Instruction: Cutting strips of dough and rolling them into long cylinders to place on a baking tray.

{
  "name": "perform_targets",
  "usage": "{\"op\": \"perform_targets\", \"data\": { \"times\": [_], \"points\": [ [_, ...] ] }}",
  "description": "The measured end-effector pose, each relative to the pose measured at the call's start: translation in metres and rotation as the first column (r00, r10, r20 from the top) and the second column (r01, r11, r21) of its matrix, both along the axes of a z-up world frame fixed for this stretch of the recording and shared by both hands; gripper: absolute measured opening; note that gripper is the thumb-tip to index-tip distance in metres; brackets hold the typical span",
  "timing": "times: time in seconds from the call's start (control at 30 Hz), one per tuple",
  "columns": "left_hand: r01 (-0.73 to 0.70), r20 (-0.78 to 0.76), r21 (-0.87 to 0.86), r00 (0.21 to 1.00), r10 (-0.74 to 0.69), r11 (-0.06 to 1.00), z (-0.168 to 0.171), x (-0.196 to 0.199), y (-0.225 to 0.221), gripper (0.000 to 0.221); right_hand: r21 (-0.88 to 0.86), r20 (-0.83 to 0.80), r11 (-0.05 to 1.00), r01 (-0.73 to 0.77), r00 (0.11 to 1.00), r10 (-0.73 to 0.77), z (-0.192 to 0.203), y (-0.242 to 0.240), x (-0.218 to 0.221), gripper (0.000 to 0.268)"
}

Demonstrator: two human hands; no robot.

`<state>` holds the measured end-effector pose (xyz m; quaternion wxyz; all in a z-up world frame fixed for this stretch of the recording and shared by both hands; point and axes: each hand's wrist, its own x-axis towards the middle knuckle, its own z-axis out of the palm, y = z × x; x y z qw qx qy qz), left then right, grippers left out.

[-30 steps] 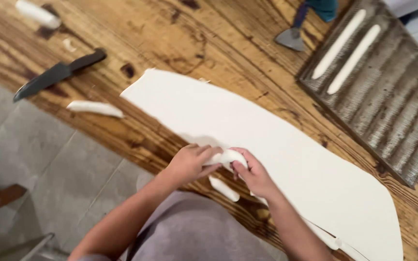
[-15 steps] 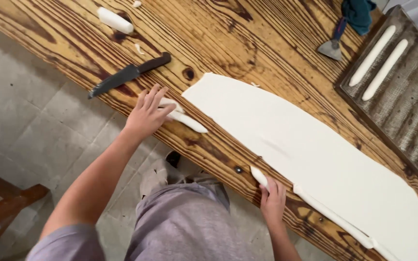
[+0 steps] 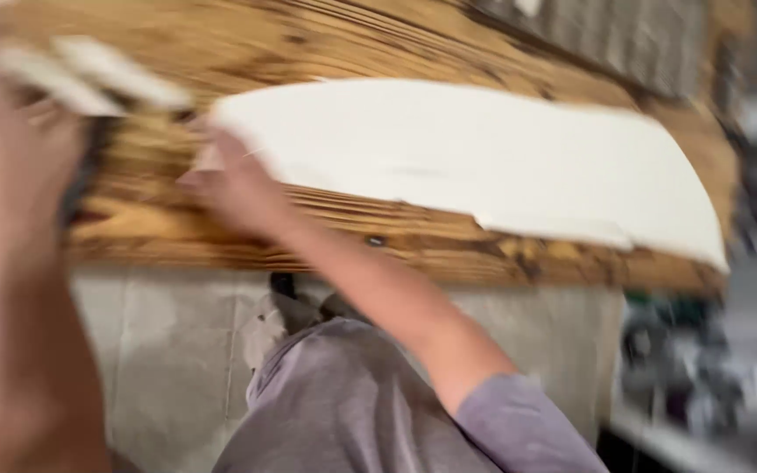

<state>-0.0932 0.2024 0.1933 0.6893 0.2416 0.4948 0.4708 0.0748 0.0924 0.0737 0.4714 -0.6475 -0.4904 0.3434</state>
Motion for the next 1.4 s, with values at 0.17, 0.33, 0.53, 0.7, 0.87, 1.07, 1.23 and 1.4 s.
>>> {"op": "perform_targets", "data": {
  "times": [0.17,0.33,0.53,0.7,0.87,1.07,1.23,1.4],
  "points": [
    [0.847,-0.857,0.477,0.391,0.335,0.234,-0.126,0.041,-0.093,0.032,-0.010,0.750,0.928,-0.372,0.611,0.253,-0.044,-0.133,0.035,0.058],
    [0.913,-0.905,0.364,0.393,-0.164,0.182,-0.163,0.175,-0.233,0.043,-0.034,0.677,0.997,-0.066,0.733,0.072,-0.107,-0.331,0.222,0.052],
    [0.913,-0.910,0.404,0.408,0.076,-0.061,-0.176,0.347,-0.338,0.059,-0.109,0.926,0.864,0.491,0.366,-0.091,-0.064,-0.516,0.477,0.063],
    [0.997,-0.991,0.046,0.053,0.123,-0.054,-0.194,0.448,-0.371,0.078,-0.372,0.896,0.796,0.478,0.409,0.172,-0.048,-0.520,0.612,0.076],
    [0.982,-0.831,0.130,0.185,0.524,-0.140,-0.273,0.479,-0.331,0.039,-0.239,0.926,0.935,0.263,0.352,0.137,-0.098,-0.495,0.686,0.047],
    [0.993,-0.959,0.111,0.095,0.265,0.046,-0.177,0.403,-0.354,0.041,-0.302,0.593,0.943,0.142,0.803,0.068,-0.074,-0.524,0.623,0.060],
    [0.974,-0.871,0.202,0.131,0.474,0.100,-0.219,0.370,-0.399,0.055,0.019,0.868,0.989,0.146,0.489,-0.089,-0.089,-0.533,0.554,0.061],
    [0.929,-0.888,0.240,0.093,0.451,0.280,-0.159,0.446,-0.368,0.064,-0.054,0.891,0.979,0.195,0.451,-0.040,-0.054,-0.463,0.582,0.066]
  ]
}}
